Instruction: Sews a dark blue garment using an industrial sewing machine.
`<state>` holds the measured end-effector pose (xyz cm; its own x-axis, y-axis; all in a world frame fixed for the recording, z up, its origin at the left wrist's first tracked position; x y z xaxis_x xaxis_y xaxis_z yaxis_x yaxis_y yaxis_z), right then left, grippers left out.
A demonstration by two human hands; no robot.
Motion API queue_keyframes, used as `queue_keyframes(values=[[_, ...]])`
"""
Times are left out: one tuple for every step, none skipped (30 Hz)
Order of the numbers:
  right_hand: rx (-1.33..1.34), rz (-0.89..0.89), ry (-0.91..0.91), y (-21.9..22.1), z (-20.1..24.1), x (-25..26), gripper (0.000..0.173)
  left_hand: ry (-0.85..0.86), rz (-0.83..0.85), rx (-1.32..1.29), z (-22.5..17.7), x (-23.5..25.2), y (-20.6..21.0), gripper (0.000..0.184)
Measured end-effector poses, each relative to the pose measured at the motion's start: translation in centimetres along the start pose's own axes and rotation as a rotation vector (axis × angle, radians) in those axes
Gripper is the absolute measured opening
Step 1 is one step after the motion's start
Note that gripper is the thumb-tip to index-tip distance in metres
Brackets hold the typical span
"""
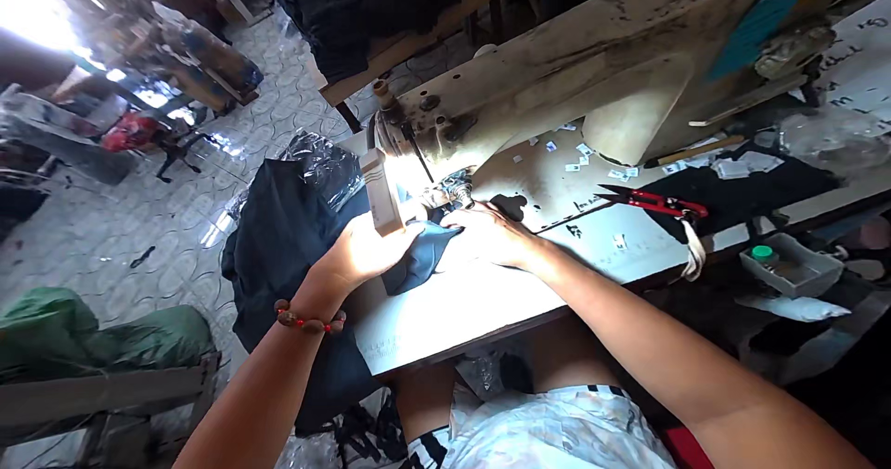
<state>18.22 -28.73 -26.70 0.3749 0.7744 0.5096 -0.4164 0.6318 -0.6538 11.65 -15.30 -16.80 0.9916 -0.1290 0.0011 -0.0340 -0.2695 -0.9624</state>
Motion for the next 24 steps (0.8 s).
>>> queue_keyframes(values=[[0.006, 0.011, 0.029, 0.0, -0.1, 0.0, 0.035, -0.033, -0.024, -0.037, 0.7, 0.3, 0.3, 0.022], [0.008, 0.017, 0.041, -0.1, -0.1, 0.0, 0.034, -0.068, -0.031, -0.054, 1.3, 0.8, 0.8, 0.026], [0.005, 0.015, 0.034, -0.1, -0.1, 0.0, 0.032, -0.110, -0.026, -0.063, 1.9, 1.1, 1.3, 0.032], [0.000, 0.011, 0.023, -0.1, -0.1, 0.1, 0.030, -0.152, -0.012, -0.074, 2.2, 1.2, 1.5, 0.037], [-0.010, 0.008, 0.008, -0.1, -0.1, 0.1, 0.028, -0.181, -0.014, -0.080, 2.2, 1.1, 1.6, 0.040], [-0.020, 0.015, -0.001, -0.1, -0.1, 0.1, 0.028, -0.189, -0.028, -0.079, 2.1, 0.9, 1.6, 0.040], [-0.024, 0.027, 0.000, 0.0, -0.2, 0.0, 0.029, -0.182, -0.040, -0.064, 1.8, 0.5, 1.5, 0.039], [-0.015, 0.042, 0.018, 0.0, -0.3, 0.0, 0.029, -0.169, -0.051, -0.042, 1.5, 0.1, 1.5, 0.036], [-0.007, 0.051, 0.030, 0.0, -0.3, 0.0, 0.029, -0.133, -0.070, 0.001, 1.0, -0.3, 1.5, 0.030], [-0.003, 0.039, 0.024, -0.1, -0.2, 0.0, 0.026, -0.077, -0.091, 0.066, 0.4, -0.5, 1.6, 0.022], [0.004, 0.016, 0.002, -0.3, -0.1, 0.0, 0.022, -0.034, -0.092, 0.131, -0.2, -0.3, 2.0, 0.018], [0.008, -0.003, -0.023, -0.3, -0.2, 0.0, 0.017, -0.014, -0.066, 0.189, -0.9, 0.1, 2.7, 0.020], [0.015, -0.014, -0.057, -0.2, -0.2, -0.1, 0.014, 0.017, -0.045, 0.231, -1.6, 0.5, 3.6, 0.022], [0.015, -0.018, -0.096, -0.1, -0.2, -0.2, 0.013, 0.058, -0.026, 0.251, -2.4, 0.6, 4.7, 0.023], [0.002, -0.019, -0.145, 0.1, 0.0, -0.4, 0.013, 0.097, -0.012, 0.239, -3.1, 0.4, 5.8, 0.023], [-0.032, -0.018, -0.202, 0.3, 0.5, -0.8, 0.013, 0.136, -0.013, 0.206, -3.7, 0.2, 6.9, 0.022], [-0.060, -0.024, -0.259, 0.4, 1.3, -1.3, 0.013, 0.166, -0.018, 0.167, -4.0, -0.1, 7.8, 0.023], [-0.079, -0.027, -0.293, 0.6, 2.1, -1.9, 0.012, 0.191, -0.024, 0.129, -4.0, -0.3, 8.4, 0.023], [-0.097, -0.026, -0.299, 0.6, 2.6, -2.5, 0.012, 0.209, -0.022, 0.102, -3.7, -0.5, 8.7, 0.022], [-0.112, -0.027, -0.294, 0.6, 3.0, -3.0, 0.013, 0.224, -0.026, 0.086, -3.3, -0.6, 8.8, 0.022], [-0.125, -0.018, -0.289, 0.6, 3.2, -3.3, 0.015, 0.243, -0.042, 0.085, -2.9, -0.6, 8.6, 0.022], [-0.133, -0.010, -0.292, 0.7, 3.3, -3.6, 0.016, 0.253, -0.064, 0.098, -2.4, -0.6, 8.4, 0.023], [-0.143, -0.007, -0.294, 0.7, 3.4, -3.7, 0.016, 0.248, -0.082, 0.117, -1.8, -0.6, 8.1, 0.025], [-0.155, -0.001, -0.293, 0.7, 3.4, -3.8, 0.016, 0.227, -0.097, 0.139, -1.2, -0.5, 8.0, 0.028]])
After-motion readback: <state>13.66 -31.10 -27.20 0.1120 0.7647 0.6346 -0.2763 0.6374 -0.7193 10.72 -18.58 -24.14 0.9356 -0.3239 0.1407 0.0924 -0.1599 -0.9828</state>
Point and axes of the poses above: each hand's wrist, its own x-axis towards the middle knuckle, its own y-axis out of the palm, z = x × y, the point moved 8 cm from there along x, towards the middle knuckle, and after that the axes turned 12 degrees about -y, right-handed, at the moved point
